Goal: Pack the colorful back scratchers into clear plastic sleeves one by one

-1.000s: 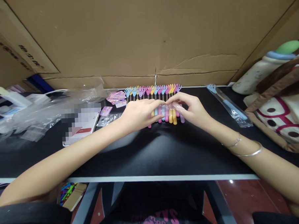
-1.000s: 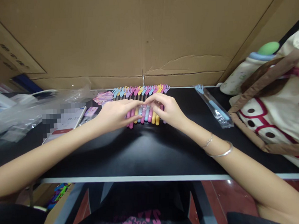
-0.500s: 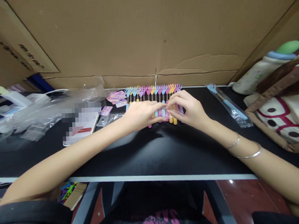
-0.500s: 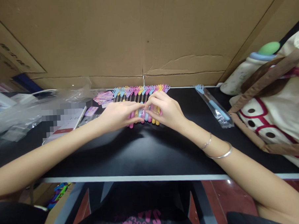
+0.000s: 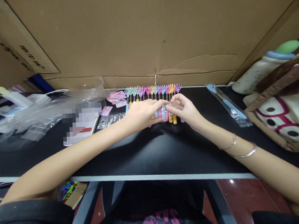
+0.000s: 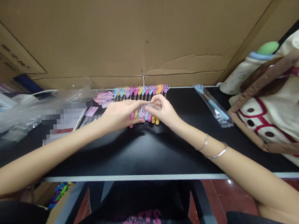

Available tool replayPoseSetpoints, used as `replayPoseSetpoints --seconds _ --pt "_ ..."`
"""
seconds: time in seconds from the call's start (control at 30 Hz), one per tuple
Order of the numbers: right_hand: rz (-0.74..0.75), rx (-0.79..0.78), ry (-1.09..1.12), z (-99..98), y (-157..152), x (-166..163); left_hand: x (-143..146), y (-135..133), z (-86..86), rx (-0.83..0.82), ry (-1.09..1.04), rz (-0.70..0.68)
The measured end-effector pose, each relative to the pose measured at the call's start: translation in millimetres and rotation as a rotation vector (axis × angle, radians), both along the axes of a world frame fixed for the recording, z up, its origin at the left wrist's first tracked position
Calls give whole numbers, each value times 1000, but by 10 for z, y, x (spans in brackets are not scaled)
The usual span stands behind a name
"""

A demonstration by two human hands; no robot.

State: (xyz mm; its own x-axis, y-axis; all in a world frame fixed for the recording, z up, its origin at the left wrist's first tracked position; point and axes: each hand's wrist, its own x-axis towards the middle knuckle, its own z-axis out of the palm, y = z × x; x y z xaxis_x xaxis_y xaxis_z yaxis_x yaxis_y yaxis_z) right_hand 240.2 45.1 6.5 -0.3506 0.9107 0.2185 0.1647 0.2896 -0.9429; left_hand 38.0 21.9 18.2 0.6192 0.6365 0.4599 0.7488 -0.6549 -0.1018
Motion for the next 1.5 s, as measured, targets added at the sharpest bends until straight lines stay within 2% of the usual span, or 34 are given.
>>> replayPoseSetpoints --seconds 0.1,0.3,0.63,1.13,1.33,1.5 --pt "26 -125 31 -20 -25 -12 9 1 -15 25 0 -16" --pt "11 -178 59 -58 -3 -29 8 5 -15 71 -20 -30" --pt "52 -72 -19 -38 22 -17 9 -11 -43 87 -11 -38" --pt "96 -26 -125 56 -6 15 -24 -13 -25 63 43 -1" --pt "21 96 -164 34 78 84 -28 -7 11 18 33 23" --pt "-9 153 -190 125 257 240 -48 -7 46 -38 0 44"
